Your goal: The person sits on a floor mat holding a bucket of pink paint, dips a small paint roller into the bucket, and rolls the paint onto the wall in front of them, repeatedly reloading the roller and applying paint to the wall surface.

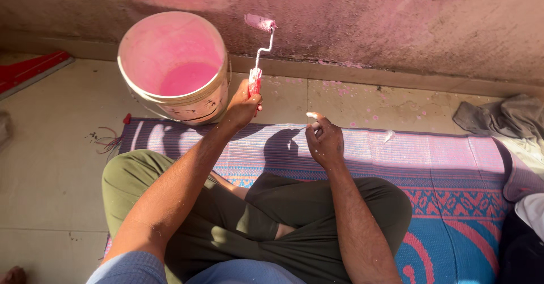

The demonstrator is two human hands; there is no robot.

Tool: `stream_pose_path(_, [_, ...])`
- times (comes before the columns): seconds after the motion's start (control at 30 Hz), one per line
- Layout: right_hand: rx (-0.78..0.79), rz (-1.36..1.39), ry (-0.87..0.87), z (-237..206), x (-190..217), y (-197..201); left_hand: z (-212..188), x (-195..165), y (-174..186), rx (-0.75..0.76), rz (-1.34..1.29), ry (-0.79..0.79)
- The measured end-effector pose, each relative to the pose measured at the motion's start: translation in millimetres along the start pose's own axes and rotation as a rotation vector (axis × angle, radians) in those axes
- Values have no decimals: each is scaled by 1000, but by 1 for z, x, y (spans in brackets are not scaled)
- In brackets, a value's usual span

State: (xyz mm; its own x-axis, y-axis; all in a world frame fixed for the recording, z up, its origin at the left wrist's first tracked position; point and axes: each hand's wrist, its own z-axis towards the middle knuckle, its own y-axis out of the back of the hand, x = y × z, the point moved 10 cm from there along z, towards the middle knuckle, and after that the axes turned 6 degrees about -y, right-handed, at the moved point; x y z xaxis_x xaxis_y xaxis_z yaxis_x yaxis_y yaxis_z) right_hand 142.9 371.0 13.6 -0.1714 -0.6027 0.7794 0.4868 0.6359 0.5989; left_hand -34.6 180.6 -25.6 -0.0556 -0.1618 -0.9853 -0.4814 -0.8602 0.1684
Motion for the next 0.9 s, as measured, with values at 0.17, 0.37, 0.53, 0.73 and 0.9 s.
stream_pose_path(0.17, [60, -59, -5, -12, -5, -9, -28, 14, 14, 123, -314, -71])
stream_pose_path(0.37, [161, 11, -43, -19, 7, -32, -38, 1, 12, 117, -823, -107])
stream_pose_path(0.53, [338, 789, -146, -2, 67, -78, -27, -25, 40, 57, -825, -89])
stream_pose_path(0.73, [507, 1526, -201, 15, 145, -112, -23, -18, 85, -66, -844, -40])
stream_pose_path(0.9, [354, 1070, -132, 45, 155, -136, -19, -17, 87, -156, -714, -138])
